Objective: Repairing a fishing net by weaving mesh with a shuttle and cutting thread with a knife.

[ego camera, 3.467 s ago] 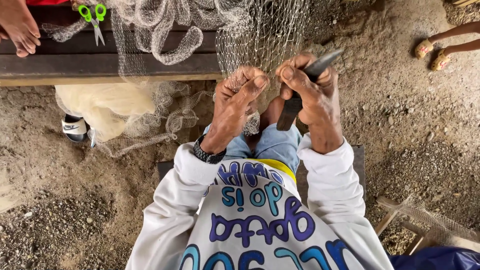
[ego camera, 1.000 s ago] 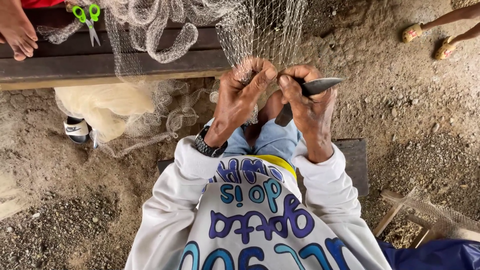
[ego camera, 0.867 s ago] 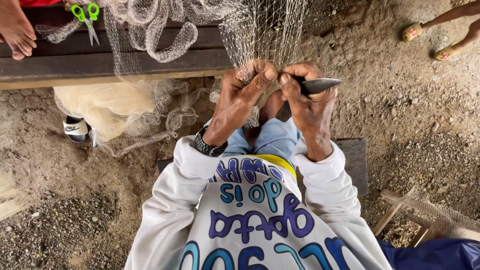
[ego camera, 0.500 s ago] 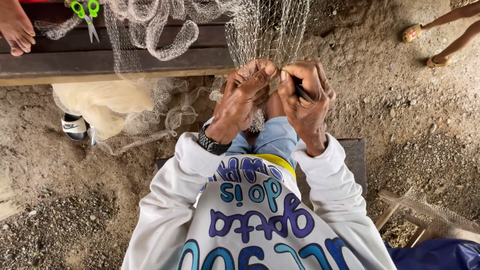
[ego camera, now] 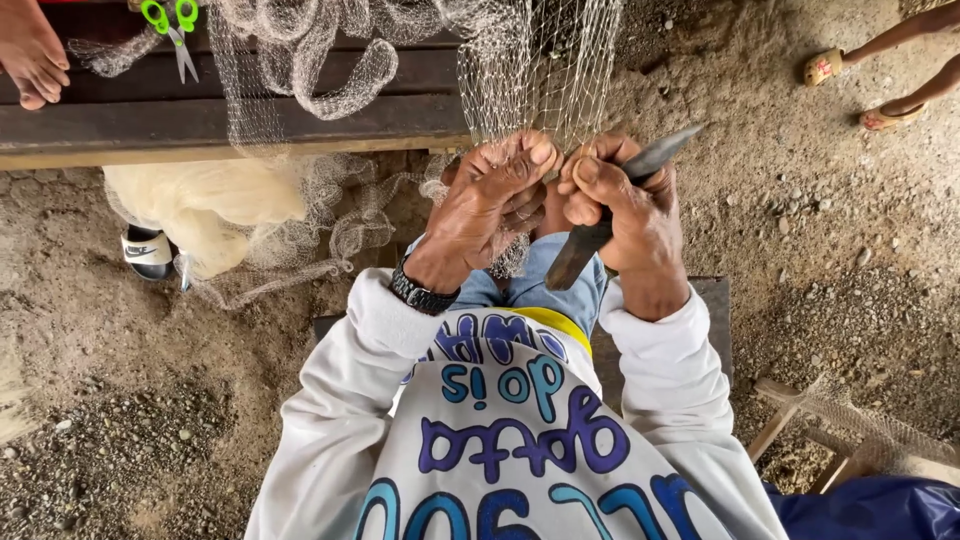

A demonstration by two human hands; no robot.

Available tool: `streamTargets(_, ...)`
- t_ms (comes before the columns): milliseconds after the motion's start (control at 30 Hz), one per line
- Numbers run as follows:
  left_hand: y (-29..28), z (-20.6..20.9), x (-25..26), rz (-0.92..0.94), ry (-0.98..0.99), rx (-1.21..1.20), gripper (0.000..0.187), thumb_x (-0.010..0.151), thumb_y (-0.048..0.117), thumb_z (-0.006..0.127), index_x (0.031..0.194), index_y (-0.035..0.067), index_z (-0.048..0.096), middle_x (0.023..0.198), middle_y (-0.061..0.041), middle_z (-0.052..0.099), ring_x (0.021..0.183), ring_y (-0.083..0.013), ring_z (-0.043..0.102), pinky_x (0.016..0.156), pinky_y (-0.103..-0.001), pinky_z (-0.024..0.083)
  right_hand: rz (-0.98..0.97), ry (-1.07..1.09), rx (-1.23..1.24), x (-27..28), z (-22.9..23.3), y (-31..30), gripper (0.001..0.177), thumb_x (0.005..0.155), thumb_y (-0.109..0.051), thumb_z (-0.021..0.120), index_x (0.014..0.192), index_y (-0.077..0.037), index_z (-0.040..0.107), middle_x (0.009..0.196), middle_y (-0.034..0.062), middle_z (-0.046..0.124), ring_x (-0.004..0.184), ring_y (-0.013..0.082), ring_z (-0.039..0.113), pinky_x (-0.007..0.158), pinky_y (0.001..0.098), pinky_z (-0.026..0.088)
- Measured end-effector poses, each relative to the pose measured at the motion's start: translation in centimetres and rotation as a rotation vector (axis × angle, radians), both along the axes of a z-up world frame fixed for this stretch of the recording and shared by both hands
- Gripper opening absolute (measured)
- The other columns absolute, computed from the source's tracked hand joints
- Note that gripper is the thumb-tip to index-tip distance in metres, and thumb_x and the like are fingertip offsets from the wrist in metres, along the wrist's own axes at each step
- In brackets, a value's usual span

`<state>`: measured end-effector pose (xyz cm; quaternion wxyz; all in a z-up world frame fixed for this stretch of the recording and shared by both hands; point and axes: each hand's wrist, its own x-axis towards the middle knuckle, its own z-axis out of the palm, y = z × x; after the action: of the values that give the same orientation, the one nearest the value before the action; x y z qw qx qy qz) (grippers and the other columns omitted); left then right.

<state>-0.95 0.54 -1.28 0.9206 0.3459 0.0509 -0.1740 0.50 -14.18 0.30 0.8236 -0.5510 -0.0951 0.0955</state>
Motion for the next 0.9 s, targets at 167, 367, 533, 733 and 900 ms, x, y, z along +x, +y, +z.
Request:
streamTargets(167,0.2,0.3,-0.3,0.032,0.088,0.095,0.027,0.078,0.017,0.064,0.093,0.008,0.042,0.069,-0.004,0.046,0.06,-0.0141,0.049,0.054,-0.028,0.049,-0.085,0.061,-0.002,-0.5,1.0,0.7,0.027,0.081,-0.015,0.061,0.093,0.003,0.045,0.074,0.0188,0.059,0.045,0.0057,0.054,0.043,0.0204,0.049)
streamTargets(367,1.5,3.5,-0.5,-0.043,0.062,0.107,0.023,0.081,0.019,0.061,0.091,0.008,0.043,0.067,-0.001,0.043,0.058,-0.0114,0.046,0.051,-0.024,0.046,-0.11,0.063,-0.074,-0.6,2.5,1.3,0.028,0.082,-0.017,0.06,0.093,0.006,0.047,0.073,0.0193,0.058,0.045,0.0058,0.053,0.042,0.0196,0.048)
streamTargets(533,1.9,2.9,-0.2,-0.067,-0.019,0.08,0.014,0.083,0.016,0.057,0.088,0.009,0.047,0.063,0.001,0.043,0.053,-0.0093,0.044,0.047,-0.024,0.044,-0.143,0.016,-0.072,-0.3,1.8,0.7,0.027,0.083,-0.013,0.058,0.09,0.012,0.05,0.07,0.0246,0.056,0.042,0.0082,0.051,0.043,0.0227,0.048)
streamTargets(733,2.1,3.6,-0.2,-0.056,-0.07,0.033,0.01,0.084,0.016,0.056,0.084,0.01,0.048,0.06,0.002,0.042,0.05,-0.0083,0.043,0.046,-0.023,0.043,-0.154,0.015,-0.031,0.7,0.8,1.3,0.027,0.083,-0.015,0.059,0.09,0.011,0.054,0.073,0.0265,0.057,0.044,0.0098,0.053,0.042,0.0234,0.049)
streamTargets(900,1.9,5.6,-0.4,0.021,-0.147,0.037,0.01,0.085,0.016,0.053,0.077,0.01,0.051,0.058,0.003,0.042,0.048,-0.0077,0.042,0.045,-0.021,0.041,-0.145,0.003,0.121,0.6,1.7,2.6,0.02,0.081,-0.014,0.065,0.089,0.003,0.057,0.075,0.0145,0.059,0.047,0.0063,0.053,0.048,0.021,0.051)
